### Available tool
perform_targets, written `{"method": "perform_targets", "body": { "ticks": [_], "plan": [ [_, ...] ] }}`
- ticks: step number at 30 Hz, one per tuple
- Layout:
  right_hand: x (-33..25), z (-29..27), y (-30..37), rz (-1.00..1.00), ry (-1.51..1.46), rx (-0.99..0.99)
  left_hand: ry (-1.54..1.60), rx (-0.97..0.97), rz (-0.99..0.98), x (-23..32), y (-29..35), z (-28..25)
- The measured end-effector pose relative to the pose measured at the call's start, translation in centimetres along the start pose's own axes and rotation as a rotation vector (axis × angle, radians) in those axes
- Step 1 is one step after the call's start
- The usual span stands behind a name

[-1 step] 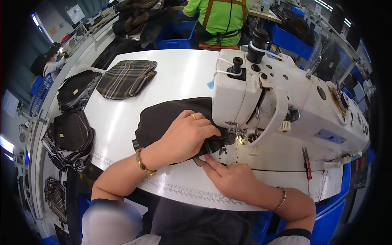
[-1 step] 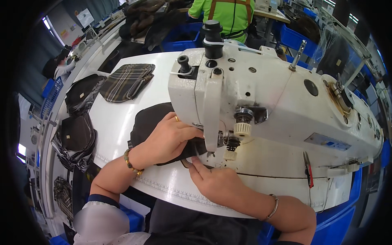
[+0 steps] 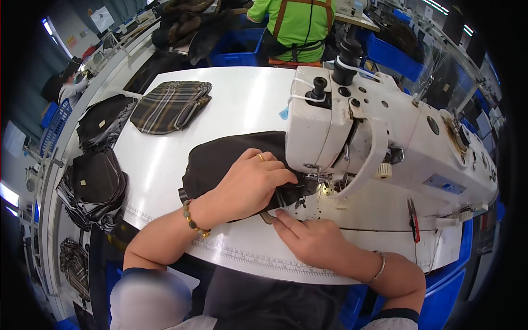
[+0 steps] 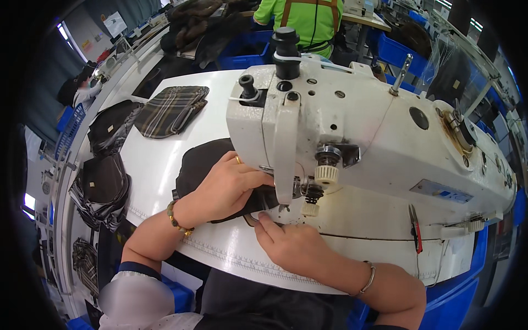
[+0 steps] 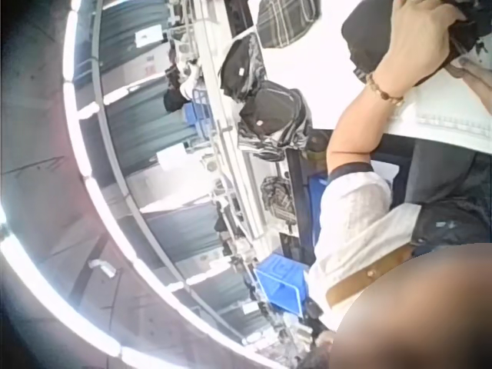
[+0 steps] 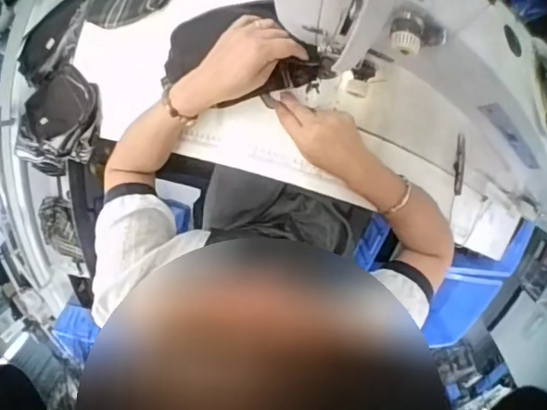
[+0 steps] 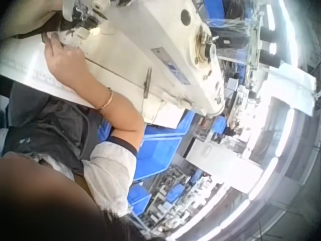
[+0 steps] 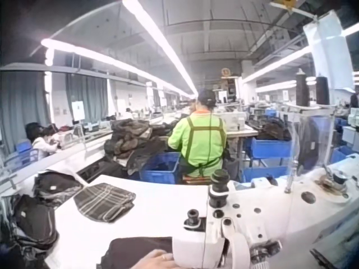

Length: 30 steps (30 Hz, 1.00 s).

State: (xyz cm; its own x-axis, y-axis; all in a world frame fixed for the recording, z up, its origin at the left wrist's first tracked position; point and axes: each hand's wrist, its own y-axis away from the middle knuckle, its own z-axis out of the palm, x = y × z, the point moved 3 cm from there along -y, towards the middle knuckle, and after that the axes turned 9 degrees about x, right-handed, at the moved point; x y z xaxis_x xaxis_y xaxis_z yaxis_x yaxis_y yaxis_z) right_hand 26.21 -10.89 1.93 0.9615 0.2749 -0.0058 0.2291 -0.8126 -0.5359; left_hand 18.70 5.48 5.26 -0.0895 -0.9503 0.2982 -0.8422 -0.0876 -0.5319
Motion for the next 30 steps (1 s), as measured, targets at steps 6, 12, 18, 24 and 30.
{"method": "perform_targets", "body": {
  "ticks": [6, 12, 18, 24, 30],
  "plan": [
    [0.3, 0.3, -0.7, 0.066, -0.015, 0.002, -0.096, 0.013, 0.039, 1.1, -0.1, 0.1],
    [-0.9, 0.2, 0.3, -0.052, -0.104, -0.049, -0.305, 0.057, 0.214, 2.4, -0.1, 0.4],
    [-0.1, 0.2, 0.4, -0.163, -0.028, 0.153, -0.177, 0.011, 0.091, 1.7, -0.2, 0.5],
    [0.2, 0.8, 0.4, -0.05, 0.249, 0.094, -0.072, -0.005, 0.031, 1.7, -0.1, 0.7],
    [0.2, 0.6, 0.5, -0.063, 0.177, 0.114, -0.11, 0.016, 0.058, 1.4, 0.0, 1.4]
  ]
}}
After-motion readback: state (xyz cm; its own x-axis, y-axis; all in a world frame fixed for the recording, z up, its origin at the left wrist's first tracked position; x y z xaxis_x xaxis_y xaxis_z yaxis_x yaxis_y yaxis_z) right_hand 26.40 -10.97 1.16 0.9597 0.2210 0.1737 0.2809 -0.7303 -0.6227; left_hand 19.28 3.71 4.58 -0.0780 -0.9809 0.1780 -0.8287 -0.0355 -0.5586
